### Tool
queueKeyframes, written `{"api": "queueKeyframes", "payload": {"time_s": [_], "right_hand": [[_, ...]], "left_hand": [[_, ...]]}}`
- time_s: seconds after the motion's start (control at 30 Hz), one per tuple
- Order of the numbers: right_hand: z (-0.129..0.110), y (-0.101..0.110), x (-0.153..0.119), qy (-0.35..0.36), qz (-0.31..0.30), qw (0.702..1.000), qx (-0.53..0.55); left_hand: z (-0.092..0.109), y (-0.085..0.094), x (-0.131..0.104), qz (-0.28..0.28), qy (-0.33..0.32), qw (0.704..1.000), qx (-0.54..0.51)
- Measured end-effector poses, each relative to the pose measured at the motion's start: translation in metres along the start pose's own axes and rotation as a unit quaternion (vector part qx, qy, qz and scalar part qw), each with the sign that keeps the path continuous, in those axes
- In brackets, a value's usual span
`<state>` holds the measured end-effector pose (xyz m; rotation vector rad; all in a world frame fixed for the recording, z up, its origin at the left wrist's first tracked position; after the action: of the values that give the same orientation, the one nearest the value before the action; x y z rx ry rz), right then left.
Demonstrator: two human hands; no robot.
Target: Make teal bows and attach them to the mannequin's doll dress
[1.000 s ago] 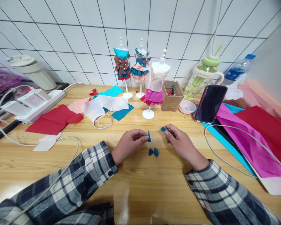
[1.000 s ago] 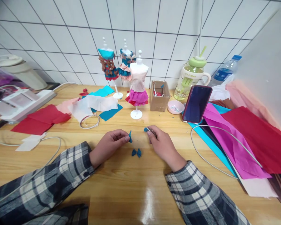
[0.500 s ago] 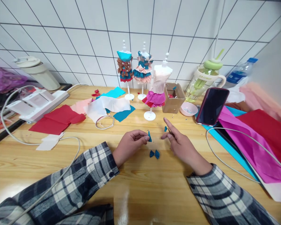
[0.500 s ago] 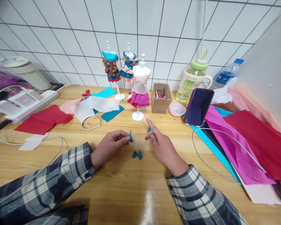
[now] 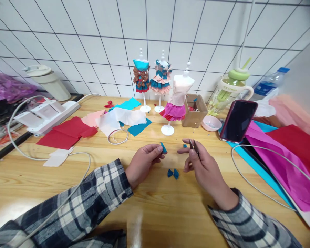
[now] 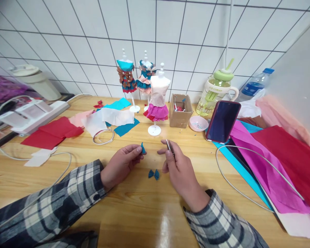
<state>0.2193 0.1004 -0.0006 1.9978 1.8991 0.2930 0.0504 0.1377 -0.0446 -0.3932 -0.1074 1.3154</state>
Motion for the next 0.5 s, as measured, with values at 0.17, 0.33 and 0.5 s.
{"api": "queueKeyframes", "payload": {"time_s": [0.17,0.33,0.5], "right_hand": [[-0.002,-0.027,-0.013,-0.011,-0.033,0.999,-0.011],[0.004,-0.048,-0.013,-0.027,-0.085,0.996,0.004],[-0.002,-0.054,-0.017,-0.018,-0.126,0.991,-0.05]], "left_hand": [[-0.003,-0.006,-0.001,0.015,-0.001,0.999,-0.049],[0.003,-0.01,0.003,0.059,-0.042,0.992,-0.099],[0.003,-0.015,0.002,0.024,-0.046,0.997,-0.065]]}}
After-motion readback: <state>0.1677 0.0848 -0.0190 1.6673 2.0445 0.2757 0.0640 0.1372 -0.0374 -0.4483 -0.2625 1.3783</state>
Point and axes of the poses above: each hand's wrist, its own x-axis towards the middle knuckle, its own y-axis out of the back of the hand, z = x × y, the point moved 9 cm from there along x, towards the middle knuckle, and after that the axes turned 8 degrees about -y, right-handed, at the moved point
